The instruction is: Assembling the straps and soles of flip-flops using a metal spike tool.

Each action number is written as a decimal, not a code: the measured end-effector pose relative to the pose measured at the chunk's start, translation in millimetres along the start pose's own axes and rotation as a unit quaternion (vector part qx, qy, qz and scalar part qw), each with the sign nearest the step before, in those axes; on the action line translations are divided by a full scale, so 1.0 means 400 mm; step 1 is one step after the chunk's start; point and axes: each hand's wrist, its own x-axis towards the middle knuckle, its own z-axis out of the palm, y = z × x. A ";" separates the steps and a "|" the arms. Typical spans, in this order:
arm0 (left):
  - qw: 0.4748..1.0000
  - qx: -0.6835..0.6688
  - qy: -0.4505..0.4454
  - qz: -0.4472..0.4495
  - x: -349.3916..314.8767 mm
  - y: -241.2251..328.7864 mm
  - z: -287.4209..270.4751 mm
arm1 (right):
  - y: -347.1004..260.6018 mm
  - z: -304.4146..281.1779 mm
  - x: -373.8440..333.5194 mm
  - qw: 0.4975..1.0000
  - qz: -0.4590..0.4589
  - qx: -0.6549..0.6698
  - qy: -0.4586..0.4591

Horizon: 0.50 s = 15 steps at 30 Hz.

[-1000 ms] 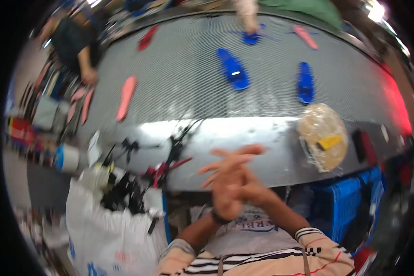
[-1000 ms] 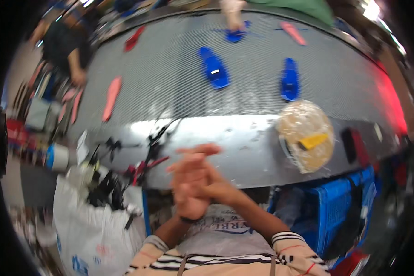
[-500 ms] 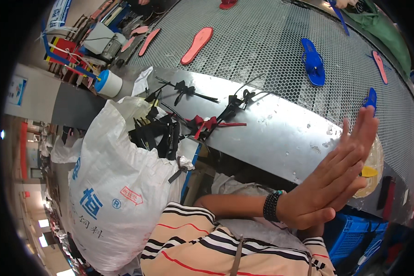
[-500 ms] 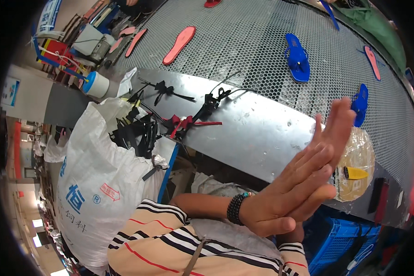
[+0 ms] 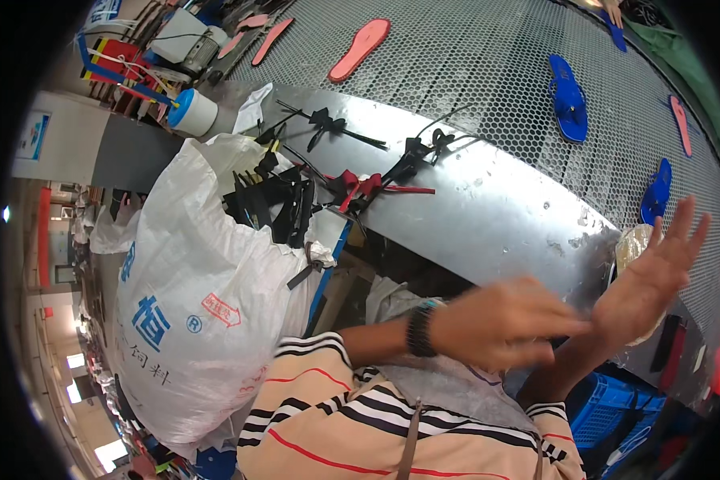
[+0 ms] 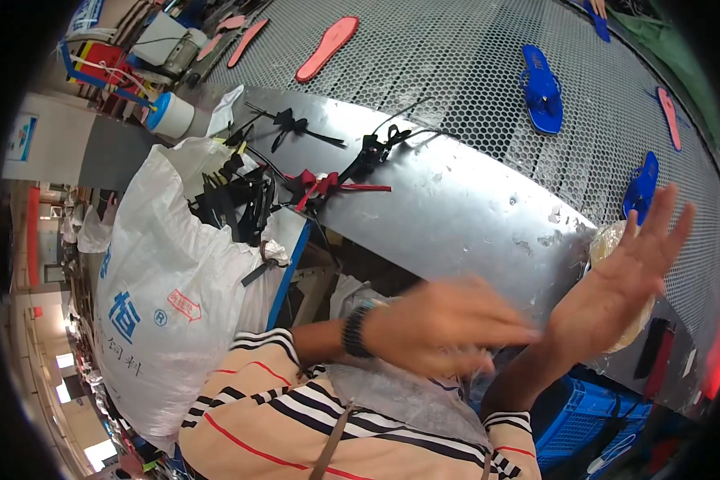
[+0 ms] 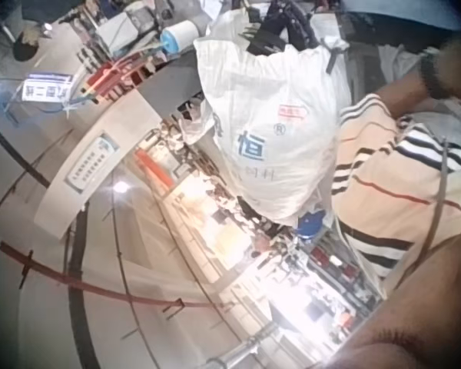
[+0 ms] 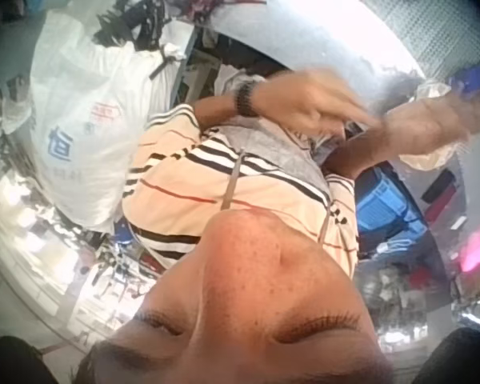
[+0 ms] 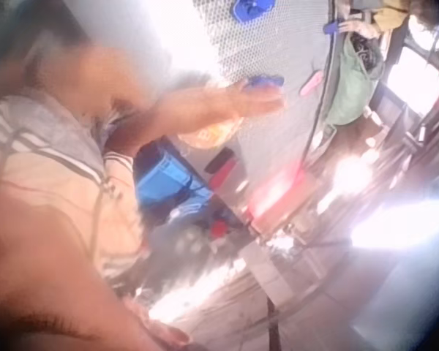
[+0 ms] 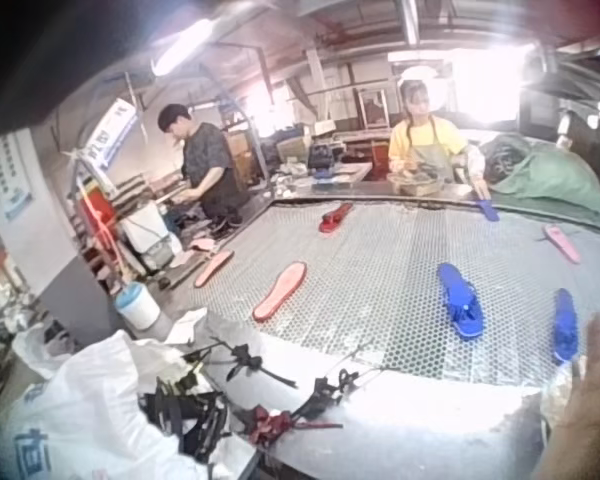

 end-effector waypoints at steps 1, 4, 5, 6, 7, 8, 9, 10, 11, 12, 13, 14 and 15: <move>0.995 0.098 -0.006 -0.035 -0.046 -0.014 -0.055 | 0.032 -0.013 -0.011 1.000 0.006 -0.025 -0.009; 0.874 0.406 0.078 -0.255 -0.110 -0.052 -0.165 | 0.074 -0.077 -0.047 0.988 0.100 -0.060 -0.099; 0.823 0.470 0.085 -0.308 -0.132 -0.100 -0.171 | 0.072 -0.071 -0.068 0.986 0.116 -0.066 -0.097; 0.762 0.532 0.097 -0.357 -0.153 -0.145 -0.174 | 0.070 -0.056 -0.086 0.985 0.129 -0.068 -0.097; 0.750 0.530 0.121 -0.377 -0.171 -0.170 -0.177 | 0.079 -0.057 -0.097 0.974 0.157 -0.044 -0.155; 0.740 0.528 0.143 -0.391 -0.183 -0.196 -0.182 | 0.086 -0.059 -0.105 0.961 0.181 -0.023 -0.207; 0.734 0.523 0.164 -0.401 -0.191 -0.223 -0.188 | 0.081 -0.045 -0.113 0.958 0.169 -0.016 -0.232; 0.725 0.539 0.174 -0.392 -0.192 -0.242 -0.195 | 0.071 -0.034 -0.122 0.956 0.159 -0.014 -0.248; 0.730 0.532 0.184 -0.387 -0.190 -0.242 -0.198 | 0.069 -0.032 -0.126 0.945 0.169 0.000 -0.280; 0.736 0.525 0.194 -0.382 -0.189 -0.239 -0.204 | 0.068 -0.029 -0.130 0.933 0.178 0.014 -0.312; 0.741 0.546 0.179 -0.346 -0.185 -0.238 -0.215 | 0.065 -0.025 -0.138 0.926 0.192 0.019 -0.325; 0.744 0.569 0.164 -0.310 -0.181 -0.234 -0.229 | 0.065 -0.021 -0.148 0.918 0.206 0.026 -0.338; 0.747 0.569 0.178 -0.292 -0.173 -0.224 -0.234 | 0.070 -0.022 -0.154 0.914 0.192 0.028 -0.357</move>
